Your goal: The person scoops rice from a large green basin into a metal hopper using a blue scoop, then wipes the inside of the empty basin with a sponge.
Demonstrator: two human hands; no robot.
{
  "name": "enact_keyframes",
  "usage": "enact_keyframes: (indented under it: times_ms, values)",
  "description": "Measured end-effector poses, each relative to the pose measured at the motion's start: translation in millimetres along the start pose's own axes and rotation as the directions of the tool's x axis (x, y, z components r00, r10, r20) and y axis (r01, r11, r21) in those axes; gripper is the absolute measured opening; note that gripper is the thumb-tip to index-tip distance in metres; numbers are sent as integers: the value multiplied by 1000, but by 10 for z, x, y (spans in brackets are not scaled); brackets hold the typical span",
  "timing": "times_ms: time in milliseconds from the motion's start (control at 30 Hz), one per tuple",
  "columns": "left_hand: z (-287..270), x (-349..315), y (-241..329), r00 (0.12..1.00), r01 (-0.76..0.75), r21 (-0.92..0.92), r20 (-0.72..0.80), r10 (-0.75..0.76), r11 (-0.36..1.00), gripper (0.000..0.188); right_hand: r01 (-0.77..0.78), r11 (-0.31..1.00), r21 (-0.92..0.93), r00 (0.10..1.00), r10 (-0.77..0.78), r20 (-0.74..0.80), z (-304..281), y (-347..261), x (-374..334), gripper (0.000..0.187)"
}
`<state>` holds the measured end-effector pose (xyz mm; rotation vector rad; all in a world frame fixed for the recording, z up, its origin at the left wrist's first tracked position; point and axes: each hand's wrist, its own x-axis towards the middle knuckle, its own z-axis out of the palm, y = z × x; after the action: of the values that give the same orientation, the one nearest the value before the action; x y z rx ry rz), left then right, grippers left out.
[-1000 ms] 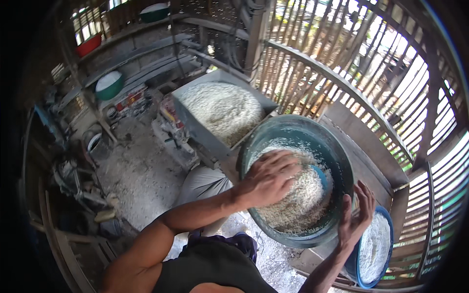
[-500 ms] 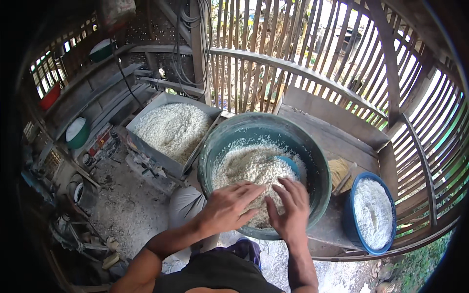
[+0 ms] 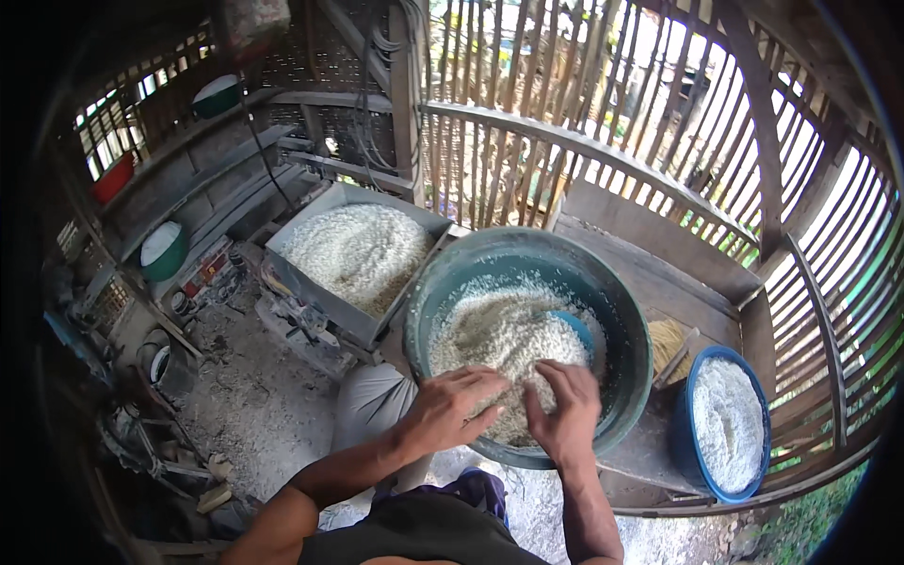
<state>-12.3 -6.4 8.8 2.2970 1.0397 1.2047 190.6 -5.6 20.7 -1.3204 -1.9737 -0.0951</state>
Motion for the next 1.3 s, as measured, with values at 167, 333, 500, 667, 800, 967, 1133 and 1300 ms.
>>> enact_keyframes:
  times_ms: [167, 333, 500, 667, 800, 967, 1133, 1300]
  values:
    - [-343, 41, 22, 965, -27, -57, -263, 11, 998, 32, -106, 983, 149, 994, 111, -20, -125, -115, 296, 34]
    - [-1002, 159, -352, 813, 44, 98, -582, 22, 994, 37, 194, 968, 162, 973, -211, 97, -71, -432, 768, 50]
    - [-1772, 419, -751, 631, 158, 271, -767, 114, 949, 48, 514, 846, 140, 854, -521, 11, 159, -903, 1630, 62]
    - [-1634, 559, -1402, 704, 443, 449, -710, 10, 776, 62, 438, 864, 248, 894, -447, -24, 1267, -797, 2104, 70]
    - [-1566, 489, -1611, 686, 426, 342, -726, -53, 838, 70, 234, 861, 451, 892, -375, 252, 1641, -927, 2208, 72]
    - [-1660, 335, -1562, 383, 421, 79, -918, -98, 903, 70, 221, 874, 433, 807, -414, 422, 1544, -1224, 2725, 57]
    - [-1488, 289, -1692, 396, 533, 126, -911, -115, 836, 82, 404, 845, 351, 635, -535, 557, 2611, -1387, 3201, 35]
    - [-1508, 254, -1692, 410, 477, 140, -909, -79, 867, 91, 481, 835, 265, 597, -534, 599, 3009, -1874, 3044, 38]
